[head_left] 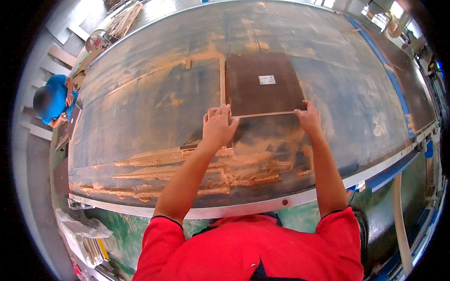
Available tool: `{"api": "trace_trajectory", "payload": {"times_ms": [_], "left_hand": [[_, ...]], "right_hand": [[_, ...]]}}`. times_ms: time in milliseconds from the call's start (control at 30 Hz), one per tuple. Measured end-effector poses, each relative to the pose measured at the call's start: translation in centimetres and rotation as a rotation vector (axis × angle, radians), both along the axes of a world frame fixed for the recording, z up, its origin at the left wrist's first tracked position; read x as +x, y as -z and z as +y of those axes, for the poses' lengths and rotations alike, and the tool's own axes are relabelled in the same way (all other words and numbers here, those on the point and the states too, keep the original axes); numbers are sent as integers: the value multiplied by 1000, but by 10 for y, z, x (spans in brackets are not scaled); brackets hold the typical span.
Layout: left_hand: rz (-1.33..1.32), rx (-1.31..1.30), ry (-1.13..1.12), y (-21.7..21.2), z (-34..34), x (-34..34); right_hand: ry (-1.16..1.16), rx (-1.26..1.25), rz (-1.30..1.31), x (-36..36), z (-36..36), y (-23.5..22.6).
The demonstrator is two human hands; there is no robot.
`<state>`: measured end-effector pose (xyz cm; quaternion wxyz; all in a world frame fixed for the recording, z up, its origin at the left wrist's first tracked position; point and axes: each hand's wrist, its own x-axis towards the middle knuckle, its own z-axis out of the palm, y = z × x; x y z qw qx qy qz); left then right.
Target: The person sorts and stacks various wooden panels and planks in a workshop. They move pieces from a large work table to a designated stacking area, organizing them by size and type.
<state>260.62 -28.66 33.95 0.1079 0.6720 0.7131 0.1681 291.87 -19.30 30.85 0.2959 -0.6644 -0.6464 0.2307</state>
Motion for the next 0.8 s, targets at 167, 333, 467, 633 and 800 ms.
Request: {"api": "trace_trajectory", "payload": {"times_ms": [167, 333, 467, 633, 800], "left_hand": [[-185, -27, -71, -2, 8, 20], [-283, -15, -172, -17, 11, 27], [-674, 138, -198, -20, 15, 8], [-1455, 38, -420, -42, 6, 22], [-1961, -180, -460, -29, 23, 3]], "right_hand": [[7, 42, 41, 0, 12, 3], [-48, 85, 416, 11, 11, 0], [22, 79, 877, 4, -11, -48], [237, -92, 1238, 21, -8, -73], [301, -32, 1282, 19, -33, -81]]}}
